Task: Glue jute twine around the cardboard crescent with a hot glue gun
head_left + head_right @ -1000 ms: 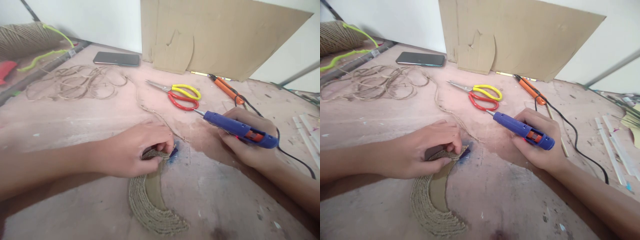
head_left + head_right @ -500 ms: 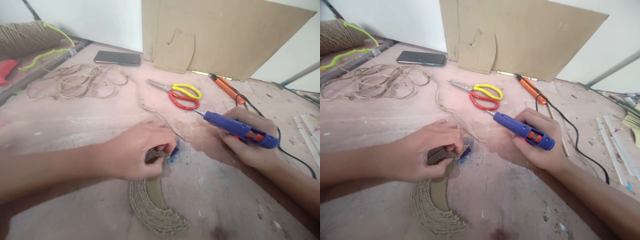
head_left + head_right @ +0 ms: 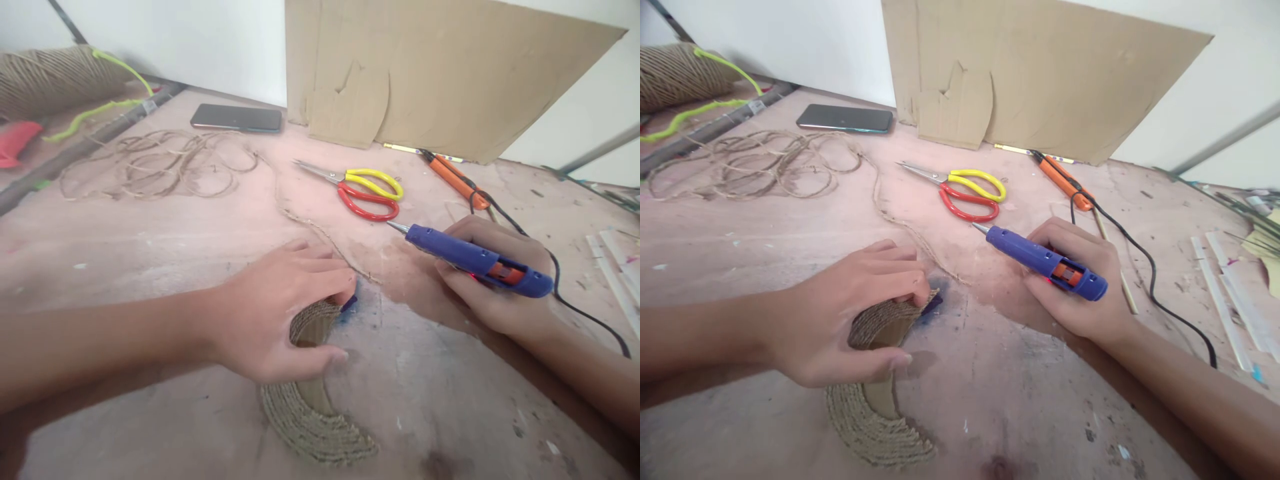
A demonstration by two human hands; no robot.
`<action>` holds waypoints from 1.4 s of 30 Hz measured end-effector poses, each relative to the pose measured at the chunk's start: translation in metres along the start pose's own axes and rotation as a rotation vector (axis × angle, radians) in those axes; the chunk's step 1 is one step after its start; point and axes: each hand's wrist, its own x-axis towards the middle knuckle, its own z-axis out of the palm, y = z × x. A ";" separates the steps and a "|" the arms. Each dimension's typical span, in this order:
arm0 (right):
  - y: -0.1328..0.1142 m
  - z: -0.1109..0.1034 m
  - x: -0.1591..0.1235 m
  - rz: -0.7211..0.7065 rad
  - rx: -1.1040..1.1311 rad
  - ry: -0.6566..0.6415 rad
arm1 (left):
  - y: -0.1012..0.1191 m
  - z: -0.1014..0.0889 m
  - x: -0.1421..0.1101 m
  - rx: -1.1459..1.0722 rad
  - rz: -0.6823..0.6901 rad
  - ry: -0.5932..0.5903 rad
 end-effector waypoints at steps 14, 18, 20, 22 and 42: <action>-0.001 0.001 0.001 0.032 -0.034 0.027 | -0.004 -0.010 -0.009 -0.132 0.132 0.098; 0.004 0.001 -0.001 0.028 -0.052 0.045 | -0.002 -0.009 -0.008 -0.171 0.022 0.163; 0.011 0.001 -0.001 0.038 -0.092 0.063 | 0.000 -0.008 -0.007 -0.263 -0.056 0.166; 0.020 0.000 -0.001 0.085 -0.173 0.093 | 0.001 -0.008 -0.005 -0.397 -0.134 0.161; 0.073 -0.006 0.012 0.412 -0.554 0.014 | -0.009 -0.014 0.001 -0.689 -0.314 0.165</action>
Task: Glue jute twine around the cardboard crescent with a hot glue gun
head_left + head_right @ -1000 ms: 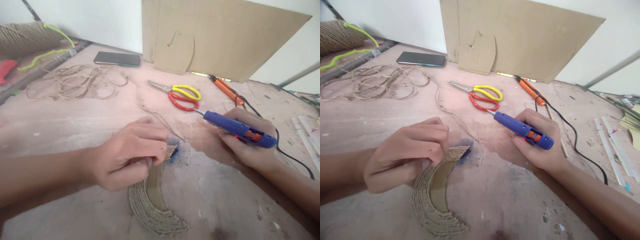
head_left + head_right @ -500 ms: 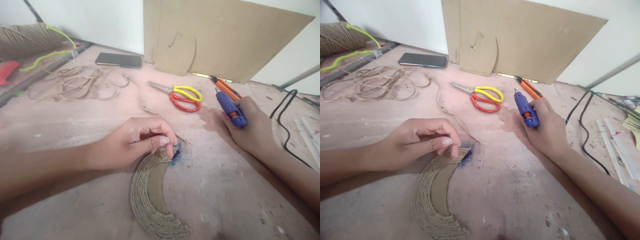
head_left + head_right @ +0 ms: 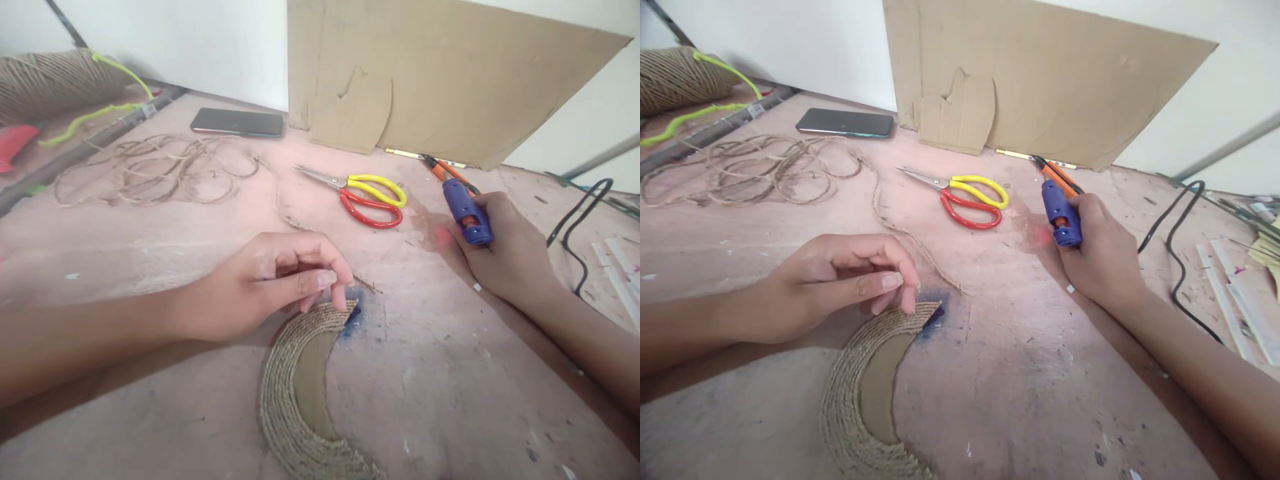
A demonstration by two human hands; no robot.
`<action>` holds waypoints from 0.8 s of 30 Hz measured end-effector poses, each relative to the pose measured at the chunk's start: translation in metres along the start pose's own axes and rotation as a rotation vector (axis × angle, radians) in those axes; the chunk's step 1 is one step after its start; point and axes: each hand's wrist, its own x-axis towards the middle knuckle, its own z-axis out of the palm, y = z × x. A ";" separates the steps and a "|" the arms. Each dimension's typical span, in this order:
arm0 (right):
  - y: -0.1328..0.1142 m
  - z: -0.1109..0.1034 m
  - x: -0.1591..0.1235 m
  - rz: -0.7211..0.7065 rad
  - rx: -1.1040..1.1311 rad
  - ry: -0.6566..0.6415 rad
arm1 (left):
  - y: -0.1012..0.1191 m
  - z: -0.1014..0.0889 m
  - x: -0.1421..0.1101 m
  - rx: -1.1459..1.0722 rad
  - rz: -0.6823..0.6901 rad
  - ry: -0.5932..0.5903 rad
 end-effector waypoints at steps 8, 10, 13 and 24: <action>0.010 0.003 0.003 -0.140 0.053 -0.008 | 0.004 -0.001 -0.002 0.008 -0.003 -0.033; 0.010 0.003 0.002 -0.194 0.055 -0.013 | 0.004 -0.002 -0.003 -0.013 -0.001 -0.036; 0.012 0.002 0.001 -0.265 0.053 -0.013 | 0.005 -0.002 -0.005 -0.014 0.006 -0.055; -0.020 -0.026 -0.023 -0.450 0.146 0.128 | 0.002 -0.005 -0.006 -0.062 0.063 -0.139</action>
